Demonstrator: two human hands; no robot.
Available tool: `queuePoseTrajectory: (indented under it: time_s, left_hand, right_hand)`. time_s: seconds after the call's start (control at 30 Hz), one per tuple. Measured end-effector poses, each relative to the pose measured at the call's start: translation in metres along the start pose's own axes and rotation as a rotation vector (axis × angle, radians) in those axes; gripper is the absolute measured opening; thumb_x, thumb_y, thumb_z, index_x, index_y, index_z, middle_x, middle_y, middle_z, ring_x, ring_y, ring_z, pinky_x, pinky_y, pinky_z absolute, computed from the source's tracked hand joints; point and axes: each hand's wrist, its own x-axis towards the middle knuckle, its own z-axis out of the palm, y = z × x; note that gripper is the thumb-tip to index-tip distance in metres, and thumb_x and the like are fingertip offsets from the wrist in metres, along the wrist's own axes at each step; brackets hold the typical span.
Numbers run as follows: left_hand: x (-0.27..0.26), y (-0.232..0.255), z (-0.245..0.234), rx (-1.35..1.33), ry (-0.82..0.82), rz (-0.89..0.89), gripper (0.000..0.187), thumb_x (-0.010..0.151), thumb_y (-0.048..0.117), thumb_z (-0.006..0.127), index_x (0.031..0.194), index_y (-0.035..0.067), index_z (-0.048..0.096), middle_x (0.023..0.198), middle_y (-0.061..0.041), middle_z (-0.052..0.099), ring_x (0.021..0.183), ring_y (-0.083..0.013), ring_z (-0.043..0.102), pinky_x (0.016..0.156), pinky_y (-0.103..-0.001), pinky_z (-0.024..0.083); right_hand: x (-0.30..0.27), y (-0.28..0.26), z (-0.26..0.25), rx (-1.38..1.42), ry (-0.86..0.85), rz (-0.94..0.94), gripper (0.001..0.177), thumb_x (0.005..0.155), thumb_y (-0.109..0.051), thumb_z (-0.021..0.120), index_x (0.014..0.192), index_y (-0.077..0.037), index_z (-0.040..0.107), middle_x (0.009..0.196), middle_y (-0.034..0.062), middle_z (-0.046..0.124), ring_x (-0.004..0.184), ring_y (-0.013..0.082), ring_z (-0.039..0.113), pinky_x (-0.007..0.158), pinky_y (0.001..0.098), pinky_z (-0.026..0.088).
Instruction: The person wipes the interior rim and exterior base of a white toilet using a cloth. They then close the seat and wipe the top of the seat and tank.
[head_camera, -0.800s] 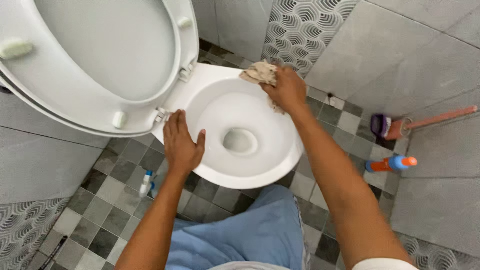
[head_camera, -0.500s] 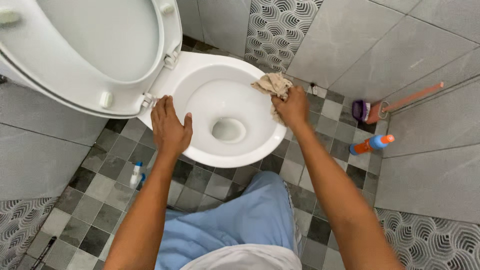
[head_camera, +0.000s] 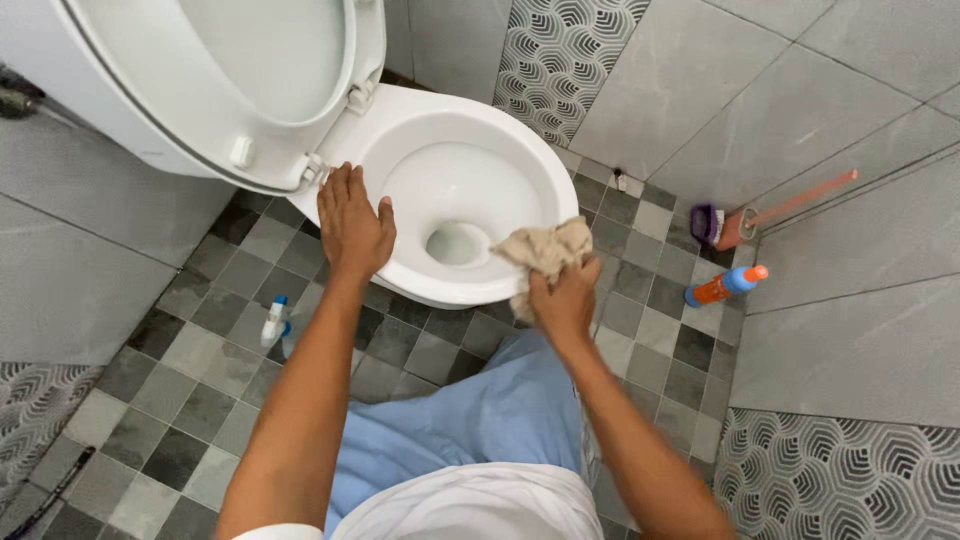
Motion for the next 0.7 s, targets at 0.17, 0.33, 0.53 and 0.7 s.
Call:
queuePoseTrajectory:
  time_s: [0.17,0.33,0.53,0.7]
  left_hand:
    - [0.001,-0.008,0.003,-0.007,-0.005,0.002,0.067,0.100,0.028,0.060,0.153,-0.005,0.036,0.159,-0.024,0.035,0.151,-0.0402,0.026,0.124,-0.052,0.015]
    - [-0.016,-0.006,-0.011,-0.313,0.052,0.044,0.085,0.096,0.040,0.070,0.156,-0.004,0.029,0.159,-0.026,0.034,0.150,-0.0406,0.029,0.124,-0.052,0.019]
    - [-0.122,0.016,-0.044,-1.208,-0.562,-0.095,0.080,0.090,0.024,0.069,0.160,0.015,0.031,0.146,-0.013,0.056,0.134,-0.0190,0.052,0.100,-0.037,0.048]
    - [-0.191,0.034,-0.064,-1.107,-0.737,-0.213,0.044,0.097,0.018,0.071,0.132,-0.009,0.067,0.122,-0.020,0.074,0.107,-0.0214,0.067,0.093,-0.035,0.057]
  right_hand:
    - [-0.071,-0.041,0.015,0.229,-0.188,0.174,0.059,0.076,-0.026,0.078,0.129,-0.007,0.061,0.135,0.0207,0.037,0.088,0.0297,0.066,0.072,0.0402,0.063]
    - [-0.135,-0.049,0.038,0.499,-0.394,-0.129,0.048,0.079,-0.014,0.078,0.123,0.003,0.067,0.136,0.0259,0.055,0.102,0.0270,0.069,0.084,0.0382,0.060]
    - [-0.139,-0.058,0.011,0.986,-0.739,0.226,0.065,0.078,-0.006,0.071,0.135,-0.003,0.041,0.121,0.0164,0.064,0.100,0.0199,0.069,0.083,0.0313,0.062]
    - [-0.110,-0.071,-0.049,1.132,-0.906,0.202,0.066,0.076,-0.005,0.077,0.127,-0.009,0.036,0.115,0.0117,0.058,0.105,0.0203,0.061,0.085,0.0342,0.058]
